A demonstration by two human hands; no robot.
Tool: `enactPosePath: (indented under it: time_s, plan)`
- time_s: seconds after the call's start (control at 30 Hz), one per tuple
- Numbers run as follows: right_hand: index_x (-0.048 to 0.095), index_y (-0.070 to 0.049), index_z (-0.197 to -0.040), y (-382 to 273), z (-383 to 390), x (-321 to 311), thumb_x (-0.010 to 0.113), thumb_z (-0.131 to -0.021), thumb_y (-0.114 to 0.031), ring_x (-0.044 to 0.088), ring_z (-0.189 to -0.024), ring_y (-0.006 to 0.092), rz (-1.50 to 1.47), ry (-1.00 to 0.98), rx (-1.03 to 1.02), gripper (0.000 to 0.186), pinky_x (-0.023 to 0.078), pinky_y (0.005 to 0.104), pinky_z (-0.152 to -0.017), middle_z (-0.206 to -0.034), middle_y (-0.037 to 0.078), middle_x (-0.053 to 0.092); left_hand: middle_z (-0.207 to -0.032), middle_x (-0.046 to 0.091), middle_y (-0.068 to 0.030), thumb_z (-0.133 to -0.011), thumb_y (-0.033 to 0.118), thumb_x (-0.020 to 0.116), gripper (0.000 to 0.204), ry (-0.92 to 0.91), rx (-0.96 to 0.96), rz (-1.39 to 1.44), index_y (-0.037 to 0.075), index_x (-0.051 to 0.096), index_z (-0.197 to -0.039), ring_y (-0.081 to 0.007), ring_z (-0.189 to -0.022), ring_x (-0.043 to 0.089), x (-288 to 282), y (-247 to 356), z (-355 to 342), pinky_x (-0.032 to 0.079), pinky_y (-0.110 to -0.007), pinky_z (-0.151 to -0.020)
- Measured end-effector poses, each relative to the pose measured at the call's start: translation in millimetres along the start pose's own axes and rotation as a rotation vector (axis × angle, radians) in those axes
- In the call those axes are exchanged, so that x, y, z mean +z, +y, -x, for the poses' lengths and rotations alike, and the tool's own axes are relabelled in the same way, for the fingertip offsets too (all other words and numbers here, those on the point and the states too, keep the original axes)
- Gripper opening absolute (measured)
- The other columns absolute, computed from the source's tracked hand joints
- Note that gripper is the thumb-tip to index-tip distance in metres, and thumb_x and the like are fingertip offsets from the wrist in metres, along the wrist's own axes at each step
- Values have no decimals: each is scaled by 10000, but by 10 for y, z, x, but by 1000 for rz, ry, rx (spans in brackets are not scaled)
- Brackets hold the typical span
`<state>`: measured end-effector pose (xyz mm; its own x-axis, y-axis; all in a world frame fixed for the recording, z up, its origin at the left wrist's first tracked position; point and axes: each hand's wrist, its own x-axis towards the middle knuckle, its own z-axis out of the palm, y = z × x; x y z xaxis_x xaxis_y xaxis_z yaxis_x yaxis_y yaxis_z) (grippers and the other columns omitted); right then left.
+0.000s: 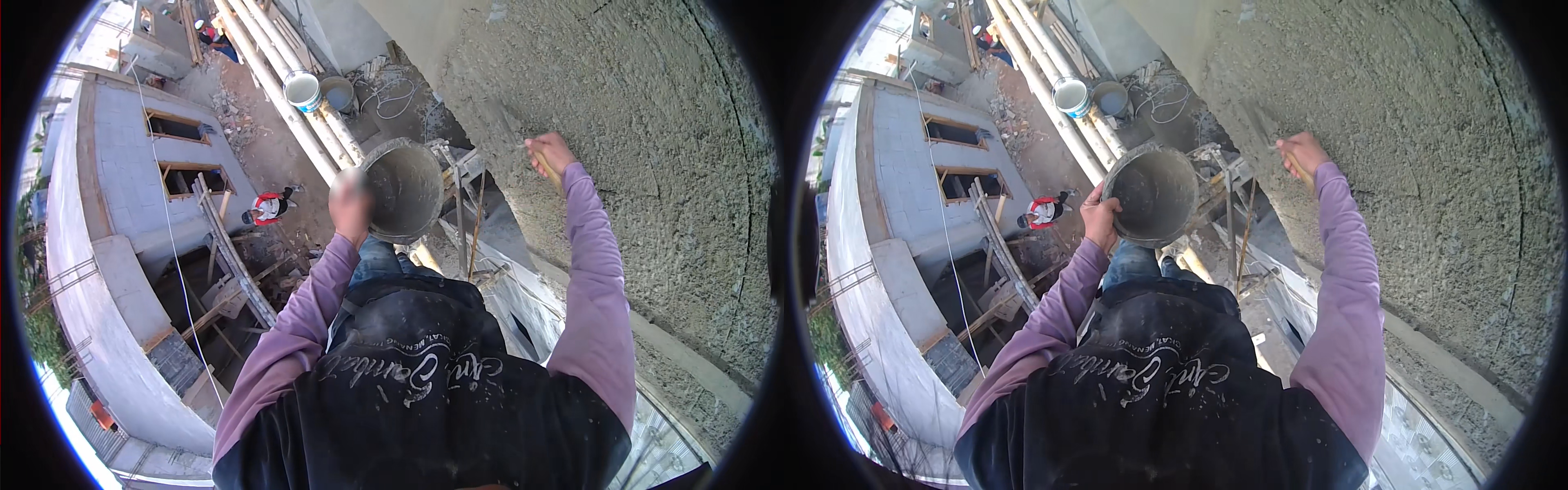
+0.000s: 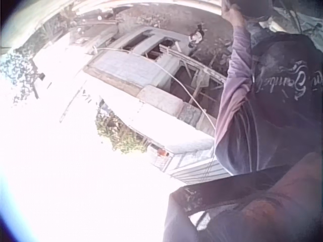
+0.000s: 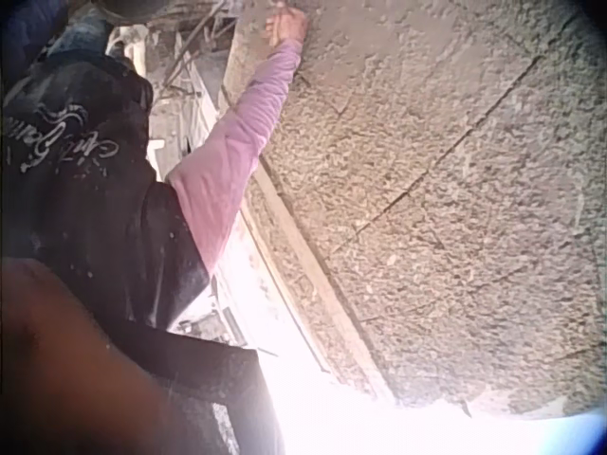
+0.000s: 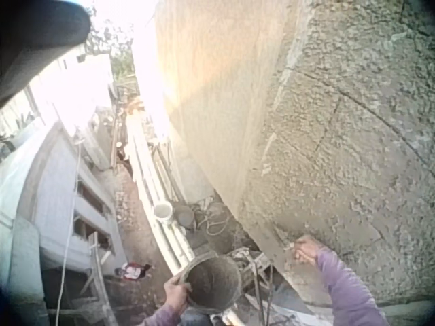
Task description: The worker is perched on bamboo scaffolding, using a trowel to apply wet cement mixture from a bucket to a concrete wall at a construction site.
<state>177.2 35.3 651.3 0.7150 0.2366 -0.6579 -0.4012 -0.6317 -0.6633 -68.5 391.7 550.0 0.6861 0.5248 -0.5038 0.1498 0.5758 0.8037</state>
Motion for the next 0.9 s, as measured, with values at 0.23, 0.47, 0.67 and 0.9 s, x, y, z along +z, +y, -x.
enactPosePath:
  time_s: [0.23, 0.47, 0.67, 0.9]
  plan:
    - [660, 5, -886, -216, 1543, 90, 643, -910, -277, 621, -575, 293, 389, 483, -293, 284, 489, 390, -548, -685, 144, 642, -1007, 717, -65, -662, -179, 505, 628, -74, 28, -31, -33, 643, -1257, -112, -752, 626, 330, 162, 255, 469, -213, -585]
    - [705, -7, -879, 345, 732, 1434, 694, -746, -185, 658, -976, 386, 884, 292, -233, 222, 553, 457, -820, -1097, 231, 619, -1333, 619, -133, -654, -152, 506, 648, -380, 80, -149, -24, 642, -1275, -194, -1166, 597, 973, 57, 292, 470, -266, -927]
    - [764, -54, -919, 629, 675, 1981, 689, -764, -141, 703, -918, 351, 1115, 182, -465, 192, 588, 451, -744, -1027, 198, 627, -1400, 564, -182, -646, -122, 512, 618, -462, 245, -244, -28, 663, -1237, -274, -1336, 502, 1085, 93, 225, 229, -358, -1192]
    - [767, -76, -935, 215, 402, 1479, 669, -785, -189, 707, -952, 355, 960, 73, -426, 212, 583, 462, -759, -981, 259, 691, -1288, 654, -141, -662, -101, 516, 544, -528, 480, -437, -8, 697, -1166, -253, -1329, 523, 1103, 106, 331, 79, -457, -1240]
